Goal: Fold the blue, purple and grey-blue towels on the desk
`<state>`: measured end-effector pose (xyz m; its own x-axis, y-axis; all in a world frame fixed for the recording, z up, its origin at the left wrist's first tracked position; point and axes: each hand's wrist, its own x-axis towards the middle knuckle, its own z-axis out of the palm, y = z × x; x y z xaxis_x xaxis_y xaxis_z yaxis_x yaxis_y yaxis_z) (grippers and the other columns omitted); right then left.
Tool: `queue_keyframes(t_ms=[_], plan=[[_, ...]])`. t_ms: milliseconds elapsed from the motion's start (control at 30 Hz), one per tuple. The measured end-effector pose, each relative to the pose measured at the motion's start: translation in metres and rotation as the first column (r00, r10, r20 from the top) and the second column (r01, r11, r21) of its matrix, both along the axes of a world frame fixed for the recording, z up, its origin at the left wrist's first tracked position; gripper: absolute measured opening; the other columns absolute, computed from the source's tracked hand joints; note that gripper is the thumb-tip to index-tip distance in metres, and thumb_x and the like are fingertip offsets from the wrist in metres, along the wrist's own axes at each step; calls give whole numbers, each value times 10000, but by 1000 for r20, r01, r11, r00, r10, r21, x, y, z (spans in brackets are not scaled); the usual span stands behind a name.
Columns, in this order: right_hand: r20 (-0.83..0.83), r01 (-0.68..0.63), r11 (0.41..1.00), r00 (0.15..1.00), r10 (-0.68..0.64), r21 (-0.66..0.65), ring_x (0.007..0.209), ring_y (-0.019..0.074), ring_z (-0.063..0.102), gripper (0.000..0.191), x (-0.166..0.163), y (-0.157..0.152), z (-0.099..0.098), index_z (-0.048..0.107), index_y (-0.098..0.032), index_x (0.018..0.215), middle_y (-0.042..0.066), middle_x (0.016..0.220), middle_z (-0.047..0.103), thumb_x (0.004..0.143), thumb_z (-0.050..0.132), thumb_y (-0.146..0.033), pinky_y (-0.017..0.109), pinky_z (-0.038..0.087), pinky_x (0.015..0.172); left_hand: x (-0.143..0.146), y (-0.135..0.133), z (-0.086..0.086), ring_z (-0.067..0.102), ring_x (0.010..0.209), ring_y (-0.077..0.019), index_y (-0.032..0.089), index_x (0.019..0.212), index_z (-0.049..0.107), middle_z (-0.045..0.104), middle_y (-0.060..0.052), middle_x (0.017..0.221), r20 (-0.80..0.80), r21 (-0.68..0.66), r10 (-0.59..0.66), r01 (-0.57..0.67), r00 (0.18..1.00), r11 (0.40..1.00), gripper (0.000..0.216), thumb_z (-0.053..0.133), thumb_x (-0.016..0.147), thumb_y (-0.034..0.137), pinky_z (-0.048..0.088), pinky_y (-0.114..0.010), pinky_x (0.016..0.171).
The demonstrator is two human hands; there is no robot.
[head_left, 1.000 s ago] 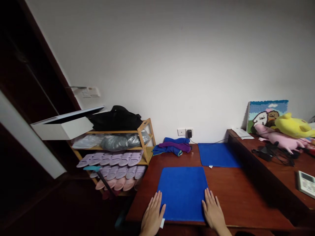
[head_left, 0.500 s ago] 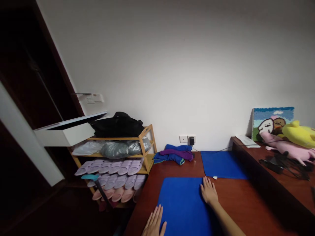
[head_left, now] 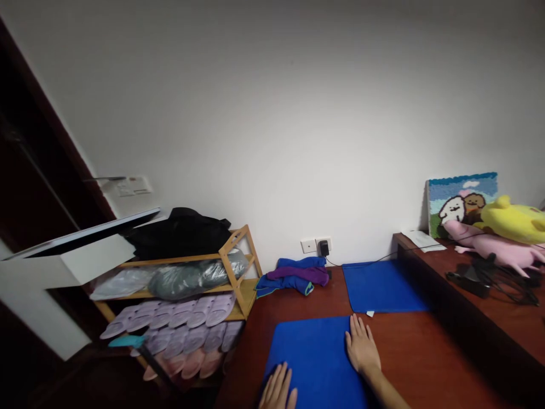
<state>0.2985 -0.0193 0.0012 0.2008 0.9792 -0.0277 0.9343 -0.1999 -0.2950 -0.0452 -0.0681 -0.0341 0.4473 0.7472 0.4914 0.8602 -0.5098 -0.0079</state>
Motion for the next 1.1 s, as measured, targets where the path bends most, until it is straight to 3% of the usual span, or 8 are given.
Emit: queue_keyframes(t_ms=[100,167,300,433,700,833,967,1100], plan=[[11,-4,1000,1000,4,-8,1575,219,123,696,1,-3,4,177,-94,1611,51,1698,169,1003,115,-428,422,90,1278,86,10,42,481,1431,-202,313,1571,383,449,15,1596,40,-180,-65,71,997,981,533,349,1061,465,493,-372,1144],[19,-20,1000,1000,20,-14,1576,224,115,686,2,-5,5,188,-92,1610,62,1699,165,1003,144,-409,420,90,1276,143,19,59,445,1459,-223,254,1570,397,463,-25,1592,47,-307,-107,116,993,944,574,268,1068,503,426,-410,1197],[72,-75,997,994,77,-29,1577,231,107,663,5,-8,2,229,-105,1606,62,1700,156,992,187,-352,435,89,1275,208,45,57,348,1514,-221,202,1589,356,424,-64,1619,78,-433,-137,157,988,888,651,128,1066,516,297,-431,1264],[115,-25,998,993,32,-57,1574,225,133,688,4,-6,-2,176,-85,1611,60,1698,166,998,119,-393,432,102,1275,188,71,40,255,1549,-228,201,1621,250,331,-66,1662,72,-442,-97,119,993,889,663,89,1059,512,225,-473,1280],[85,0,999,996,4,-44,1576,210,123,708,4,-3,-9,136,-104,1619,38,1706,144,1001,84,-446,432,101,1277,47,107,50,237,1554,-249,167,1618,256,297,-94,1669,-61,-437,206,-212,977,874,735,134,1041,607,221,-483,1270],[102,2,999,995,3,-49,1576,207,118,704,4,-3,-9,137,-108,1619,34,1706,145,1003,86,-445,423,93,1278,8,115,54,246,1552,-250,125,1602,294,307,-111,1666,-99,-440,263,-279,960,854,749,162,1042,603,216,-465,1270],[71,7,999,997,-5,-31,1575,203,127,705,3,-3,-5,157,-104,1618,37,1704,156,1003,101,-446,414,84,1279,24,109,65,279,1542,-258,108,1575,361,351,-132,1651,-66,-376,252,-258,966,890,734,173,1048,583,226,-458,1265],[59,3,999,998,-1,-33,1576,208,122,701,3,-4,-1,167,-93,1615,42,1702,167,1004,104,-432,416,86,1278,99,79,65,392,1486,-267,193,1546,436,443,-100,1613,45,-309,48,-32,998,951,673,179,1055,575,315,-460,1226]])
